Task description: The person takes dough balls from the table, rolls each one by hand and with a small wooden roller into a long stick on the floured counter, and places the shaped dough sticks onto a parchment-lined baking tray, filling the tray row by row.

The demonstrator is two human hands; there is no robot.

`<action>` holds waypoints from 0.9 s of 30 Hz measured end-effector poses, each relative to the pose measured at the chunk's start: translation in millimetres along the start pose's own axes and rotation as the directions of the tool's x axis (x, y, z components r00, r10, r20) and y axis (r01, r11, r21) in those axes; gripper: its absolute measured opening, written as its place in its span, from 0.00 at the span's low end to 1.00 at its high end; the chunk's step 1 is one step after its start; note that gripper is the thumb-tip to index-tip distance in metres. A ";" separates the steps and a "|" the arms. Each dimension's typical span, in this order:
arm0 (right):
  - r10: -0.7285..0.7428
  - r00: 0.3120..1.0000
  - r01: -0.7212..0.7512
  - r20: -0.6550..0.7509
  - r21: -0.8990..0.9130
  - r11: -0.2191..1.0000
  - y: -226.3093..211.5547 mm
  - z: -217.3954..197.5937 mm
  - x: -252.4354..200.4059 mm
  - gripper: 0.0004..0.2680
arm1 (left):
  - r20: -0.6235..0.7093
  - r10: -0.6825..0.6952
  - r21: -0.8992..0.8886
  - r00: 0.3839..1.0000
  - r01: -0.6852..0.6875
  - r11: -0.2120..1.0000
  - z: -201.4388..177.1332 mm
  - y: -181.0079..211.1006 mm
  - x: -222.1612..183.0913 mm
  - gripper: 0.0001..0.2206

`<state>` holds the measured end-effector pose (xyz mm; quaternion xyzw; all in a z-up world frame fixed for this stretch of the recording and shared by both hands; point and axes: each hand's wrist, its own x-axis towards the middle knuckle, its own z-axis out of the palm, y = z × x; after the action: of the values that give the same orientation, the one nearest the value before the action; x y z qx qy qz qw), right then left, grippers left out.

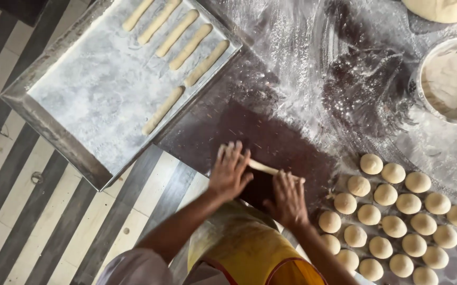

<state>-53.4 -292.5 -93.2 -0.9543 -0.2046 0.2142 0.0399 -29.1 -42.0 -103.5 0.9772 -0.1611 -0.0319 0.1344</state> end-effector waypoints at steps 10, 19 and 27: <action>0.101 0.993 -0.113 -0.059 -0.263 0.958 28.2 -53.1 79.2 0.37 | 0.230 -0.122 0.026 0.966 0.119 0.993 -26.2 29.6 85.6 0.35; -0.079 0.978 0.069 -0.192 -0.058 0.996 26.4 -13.5 6.0 0.36 | 0.081 0.061 -0.026 0.995 -0.059 0.998 -20.7 10.2 -3.9 0.33; 0.425 0.848 -0.250 -0.316 0.469 0.847 0.4 7.7 -30.9 0.27 | -0.143 -0.182 -0.344 0.973 0.124 0.931 -20.5 -33.0 -60.7 0.32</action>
<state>-82.0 -305.6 -88.1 -0.9683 0.0331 0.0519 0.2421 -74.2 12.9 -91.7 0.9492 -0.0644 0.0159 0.3078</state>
